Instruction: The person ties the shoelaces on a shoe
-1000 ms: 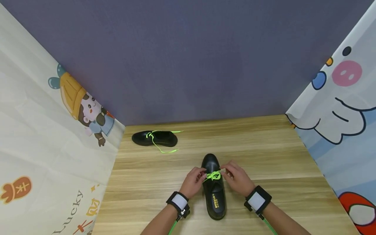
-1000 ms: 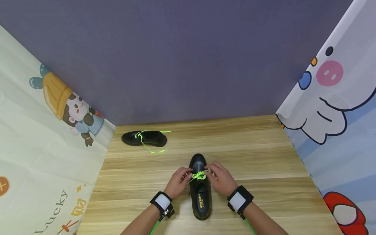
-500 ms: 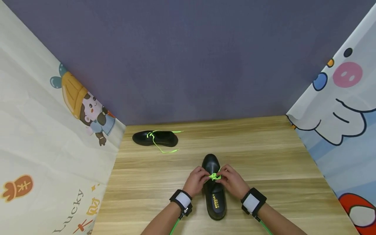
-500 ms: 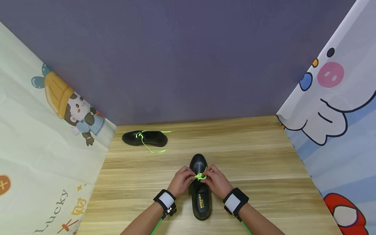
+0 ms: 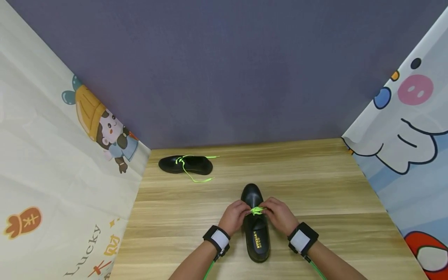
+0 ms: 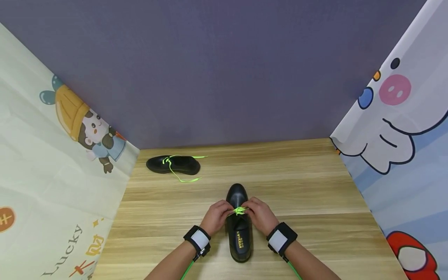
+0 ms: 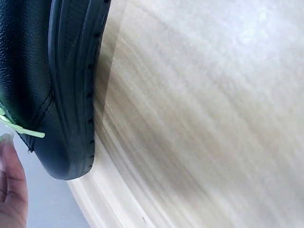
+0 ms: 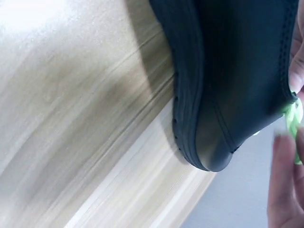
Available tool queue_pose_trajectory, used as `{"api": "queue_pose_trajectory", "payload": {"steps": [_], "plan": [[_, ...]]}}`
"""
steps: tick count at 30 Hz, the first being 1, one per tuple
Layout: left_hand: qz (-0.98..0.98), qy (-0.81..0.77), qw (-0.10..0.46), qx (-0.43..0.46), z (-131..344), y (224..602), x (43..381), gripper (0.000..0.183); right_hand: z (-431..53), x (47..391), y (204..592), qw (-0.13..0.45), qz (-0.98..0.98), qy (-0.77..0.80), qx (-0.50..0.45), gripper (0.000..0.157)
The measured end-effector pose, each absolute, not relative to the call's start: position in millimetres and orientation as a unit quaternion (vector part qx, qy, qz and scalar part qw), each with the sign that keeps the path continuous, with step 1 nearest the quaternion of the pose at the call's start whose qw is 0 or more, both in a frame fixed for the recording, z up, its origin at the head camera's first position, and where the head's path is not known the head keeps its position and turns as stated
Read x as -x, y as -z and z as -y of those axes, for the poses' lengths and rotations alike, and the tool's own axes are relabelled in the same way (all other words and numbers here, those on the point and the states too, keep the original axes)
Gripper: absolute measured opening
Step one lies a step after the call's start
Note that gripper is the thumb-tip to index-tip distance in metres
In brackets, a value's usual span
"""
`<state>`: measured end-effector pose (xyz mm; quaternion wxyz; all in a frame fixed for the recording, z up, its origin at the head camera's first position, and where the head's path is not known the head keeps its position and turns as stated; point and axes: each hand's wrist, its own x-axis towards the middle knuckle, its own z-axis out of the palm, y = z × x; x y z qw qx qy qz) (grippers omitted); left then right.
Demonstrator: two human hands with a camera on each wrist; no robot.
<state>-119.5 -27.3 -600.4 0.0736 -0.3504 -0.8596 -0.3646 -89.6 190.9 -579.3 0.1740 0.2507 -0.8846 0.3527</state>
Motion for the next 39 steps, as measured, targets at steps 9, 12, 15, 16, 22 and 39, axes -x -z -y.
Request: {"api": "queue_pose_trajectory", "payload": {"steps": [9, 12, 15, 16, 22, 39], "plan": [[0.855, 0.378, 0.114, 0.336, 26.0, 606.2, 118.9, 0.005, -189.6, 85.1, 583.6, 0.189, 0.881, -0.367, -0.231, 0.033], [0.853, 0.387, 0.119, 0.33, 25.6, 607.2, 118.1, 0.004, -189.3, 84.5, 584.9, 0.194, 0.883, -0.367, -0.22, 0.034], [0.85, 0.394, 0.12, 0.328, 25.1, 608.2, 117.3, 0.006, -189.6, 84.8, 585.8, 0.205, 0.881, -0.369, -0.214, 0.035], [0.849, 0.395, 0.12, 0.329, 24.9, 608.6, 117.2, 0.006, -189.6, 84.9, 585.8, 0.209, 0.878, -0.373, -0.216, 0.035], [0.843, 0.403, 0.125, 0.333, 24.7, 609.2, 115.7, 0.006, -190.9, 85.6, 587.1, 0.216, 0.862, -0.39, -0.24, 0.032], [0.862, 0.397, 0.101, 0.297, 34.2, 619.5, 118.9, 0.004, -198.0, 83.9, 591.7, 0.191, 0.879, -0.359, -0.247, 0.022]]}}
